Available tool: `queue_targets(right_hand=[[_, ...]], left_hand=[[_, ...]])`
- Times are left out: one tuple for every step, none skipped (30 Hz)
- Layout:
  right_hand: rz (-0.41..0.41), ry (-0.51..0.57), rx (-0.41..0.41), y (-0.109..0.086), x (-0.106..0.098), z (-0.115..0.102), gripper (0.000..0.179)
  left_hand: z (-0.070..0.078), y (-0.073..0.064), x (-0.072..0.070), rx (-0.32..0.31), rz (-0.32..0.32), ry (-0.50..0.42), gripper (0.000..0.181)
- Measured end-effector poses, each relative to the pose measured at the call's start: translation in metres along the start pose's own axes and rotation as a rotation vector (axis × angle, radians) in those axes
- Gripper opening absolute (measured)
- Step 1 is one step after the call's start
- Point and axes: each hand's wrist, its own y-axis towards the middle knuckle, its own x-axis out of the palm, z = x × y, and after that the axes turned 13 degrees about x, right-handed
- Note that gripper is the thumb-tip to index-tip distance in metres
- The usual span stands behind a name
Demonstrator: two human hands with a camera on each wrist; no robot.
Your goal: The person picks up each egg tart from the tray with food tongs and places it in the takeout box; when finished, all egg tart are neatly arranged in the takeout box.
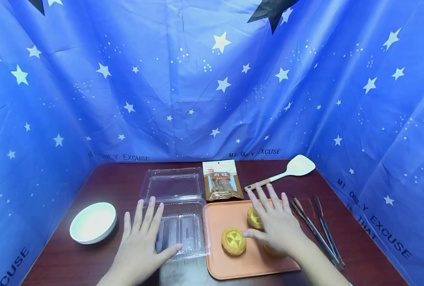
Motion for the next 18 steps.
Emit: queue_targets(right_hand=[[-0.003, -0.005, 0.015, 0.000, -0.002, 0.004, 0.110], [-0.004, -0.003, 0.029, 0.000, -0.003, 0.009, 0.110], [-0.004, -0.001, 0.044, 0.000, -0.005, 0.014, 0.110], [-0.002, -0.002, 0.060, 0.000, -0.006, 0.020, 0.110], [0.002, 0.004, 0.074, 0.000, -0.008, 0.026, 0.110], [0.007, 0.008, 0.089, 0.001, -0.010, 0.033, 0.109], [0.009, 0.014, 0.105, 0.001, -0.011, 0.039, 0.109], [0.010, 0.019, 0.120, 0.000, -0.013, 0.046, 0.109], [0.009, 0.024, 0.138, 0.000, -0.014, 0.053, 0.109], [0.009, 0.032, 0.158, 0.000, -0.015, 0.060, 0.109], [0.008, 0.040, 0.176, 0.000, -0.016, 0.066, 0.108], [0.004, 0.043, 0.195, -0.001, -0.017, 0.072, 0.108], [-0.001, 0.050, 0.218, -0.002, -0.018, 0.078, 0.109], [-0.009, 0.056, 0.241, -0.002, -0.018, 0.084, 0.109], [-0.016, 0.060, 0.266, -0.003, -0.018, 0.089, 0.109], [-0.024, 0.059, 0.288, -0.004, -0.017, 0.095, 0.108], [-0.033, 0.058, 0.309, -0.005, -0.016, 0.100, 0.109], [-0.046, 0.055, 0.329, -0.006, -0.014, 0.106, 0.109]], left_hand=[[-0.002, -0.001, 0.000, -0.009, -0.005, -0.024, 0.111], [-0.004, -0.002, 0.000, -0.020, -0.011, -0.051, 0.111], [-0.007, -0.002, -0.001, -0.034, -0.015, -0.079, 0.110], [-0.010, -0.003, -0.001, -0.049, -0.020, -0.106, 0.110], [-0.013, -0.004, -0.001, -0.063, -0.023, -0.132, 0.110], [-0.016, -0.005, -0.002, -0.076, -0.023, -0.155, 0.110], [-0.019, -0.007, -0.003, -0.087, -0.023, -0.176, 0.110], [-0.023, -0.009, -0.004, -0.096, -0.022, -0.192, 0.111], [-0.026, -0.011, -0.005, -0.105, -0.020, -0.209, 0.111], [-0.029, -0.013, -0.006, -0.113, -0.020, -0.224, 0.112], [-0.033, -0.016, -0.007, -0.120, -0.018, -0.239, 0.114], [-0.035, -0.018, -0.007, -0.127, -0.017, -0.253, 0.115], [-0.038, -0.021, -0.008, -0.137, -0.019, -0.272, 0.117], [-0.040, -0.023, -0.008, -0.149, -0.023, -0.292, 0.119], [-0.042, -0.026, -0.009, -0.160, -0.030, -0.309, 0.121], [-0.044, -0.028, -0.009, -0.171, -0.041, -0.325, 0.123], [-0.045, -0.030, -0.009, -0.182, -0.052, -0.341, 0.125], [-0.046, -0.032, -0.008, -0.193, -0.065, -0.357, 0.127]])
